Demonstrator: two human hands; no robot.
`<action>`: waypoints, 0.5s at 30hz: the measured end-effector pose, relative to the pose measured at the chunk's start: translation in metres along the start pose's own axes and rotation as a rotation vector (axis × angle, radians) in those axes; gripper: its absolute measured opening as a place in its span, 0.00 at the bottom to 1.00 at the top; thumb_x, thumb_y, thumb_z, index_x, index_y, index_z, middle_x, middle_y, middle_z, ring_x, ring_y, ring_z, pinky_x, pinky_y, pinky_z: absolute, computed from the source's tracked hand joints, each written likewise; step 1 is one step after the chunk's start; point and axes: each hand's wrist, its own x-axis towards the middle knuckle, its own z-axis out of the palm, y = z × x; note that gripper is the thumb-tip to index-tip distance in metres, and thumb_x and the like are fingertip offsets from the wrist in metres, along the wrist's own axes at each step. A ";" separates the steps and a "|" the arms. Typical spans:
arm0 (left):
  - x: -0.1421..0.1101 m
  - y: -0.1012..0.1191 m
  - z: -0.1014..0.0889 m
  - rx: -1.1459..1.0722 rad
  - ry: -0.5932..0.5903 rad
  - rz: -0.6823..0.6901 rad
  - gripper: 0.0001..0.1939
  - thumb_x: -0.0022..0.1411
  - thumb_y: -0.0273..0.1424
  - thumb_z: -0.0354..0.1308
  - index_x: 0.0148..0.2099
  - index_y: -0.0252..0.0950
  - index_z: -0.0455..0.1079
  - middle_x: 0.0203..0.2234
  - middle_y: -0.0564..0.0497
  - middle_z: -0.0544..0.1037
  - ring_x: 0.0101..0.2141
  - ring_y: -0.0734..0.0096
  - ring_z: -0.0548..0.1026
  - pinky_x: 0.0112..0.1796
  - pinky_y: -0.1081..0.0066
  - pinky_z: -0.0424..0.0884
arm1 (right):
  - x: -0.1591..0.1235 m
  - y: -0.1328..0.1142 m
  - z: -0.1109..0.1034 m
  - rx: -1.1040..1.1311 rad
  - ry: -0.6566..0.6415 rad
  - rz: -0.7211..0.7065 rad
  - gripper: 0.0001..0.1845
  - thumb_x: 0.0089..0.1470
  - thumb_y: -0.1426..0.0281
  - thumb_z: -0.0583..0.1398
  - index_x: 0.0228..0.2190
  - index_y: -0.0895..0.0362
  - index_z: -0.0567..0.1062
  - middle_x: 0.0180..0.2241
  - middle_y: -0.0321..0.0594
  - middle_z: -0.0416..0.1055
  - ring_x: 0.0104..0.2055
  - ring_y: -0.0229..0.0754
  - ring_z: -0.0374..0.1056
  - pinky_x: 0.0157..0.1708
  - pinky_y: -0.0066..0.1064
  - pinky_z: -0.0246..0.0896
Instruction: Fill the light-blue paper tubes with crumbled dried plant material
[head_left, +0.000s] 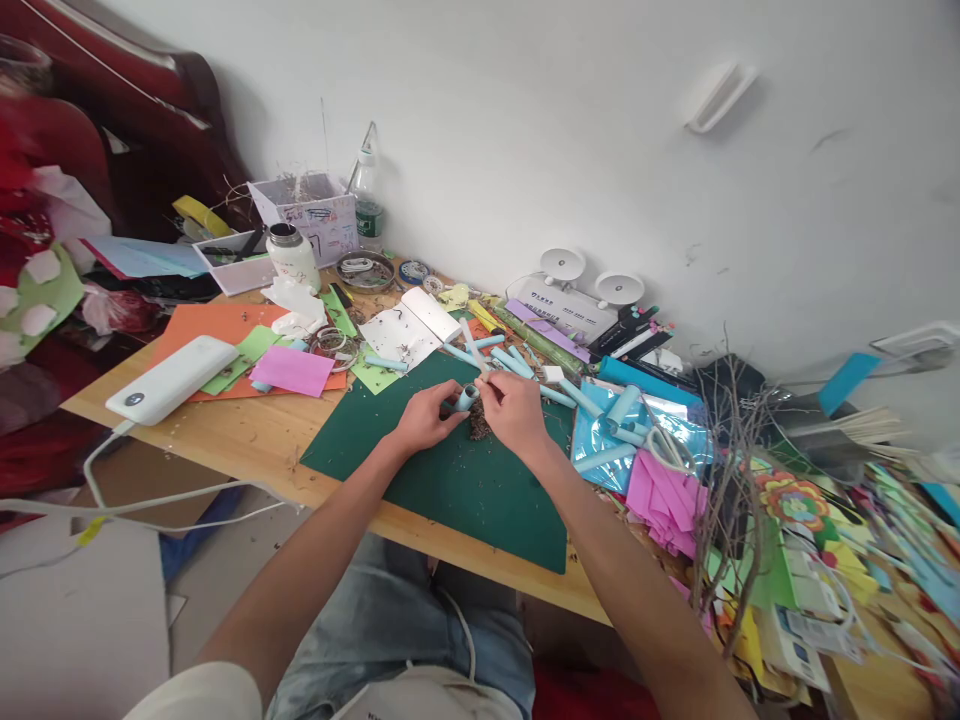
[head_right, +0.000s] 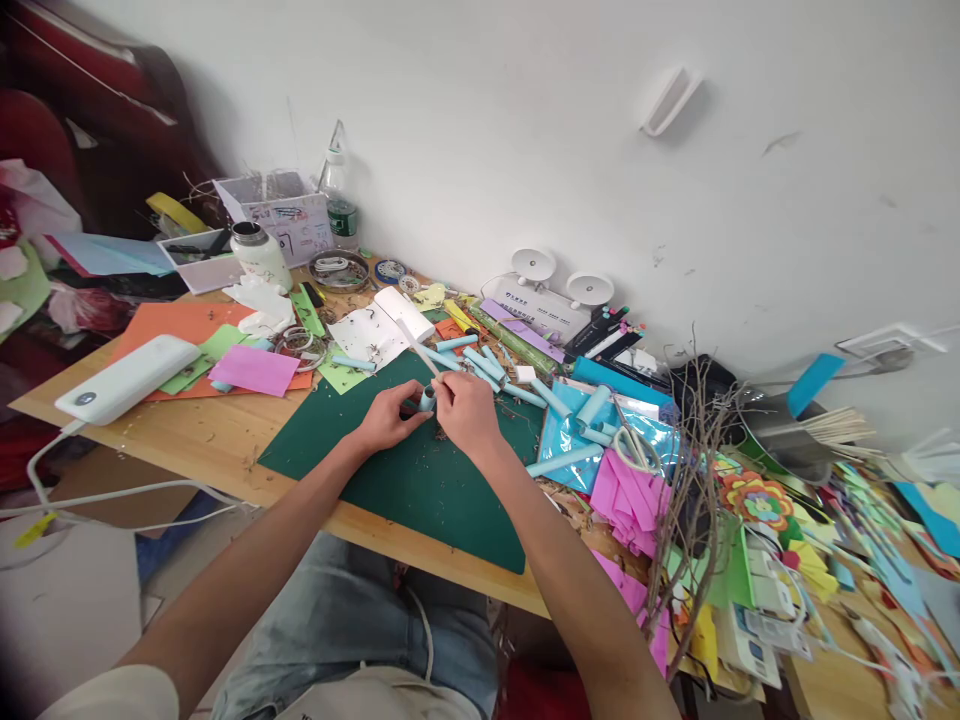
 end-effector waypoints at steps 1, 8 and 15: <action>0.000 0.000 0.000 -0.001 -0.001 -0.001 0.07 0.58 0.34 0.57 0.38 0.39 0.63 0.33 0.53 0.73 0.33 0.70 0.73 0.32 0.72 0.73 | -0.001 0.000 0.002 -0.001 0.017 -0.021 0.14 0.59 0.67 0.54 0.24 0.56 0.73 0.25 0.40 0.73 0.29 0.41 0.67 0.32 0.31 0.58; 0.000 0.000 0.001 -0.002 0.012 0.005 0.07 0.58 0.34 0.57 0.36 0.39 0.63 0.32 0.53 0.72 0.32 0.71 0.72 0.32 0.72 0.73 | -0.001 -0.001 0.007 -0.004 0.016 -0.009 0.13 0.60 0.67 0.54 0.27 0.55 0.75 0.28 0.42 0.75 0.31 0.43 0.69 0.34 0.31 0.62; 0.000 -0.004 0.002 0.024 0.030 0.018 0.06 0.57 0.32 0.57 0.37 0.39 0.63 0.30 0.54 0.72 0.30 0.71 0.71 0.32 0.73 0.72 | -0.003 -0.012 0.011 0.070 0.020 0.028 0.13 0.59 0.68 0.54 0.27 0.56 0.76 0.28 0.41 0.75 0.31 0.42 0.70 0.34 0.30 0.62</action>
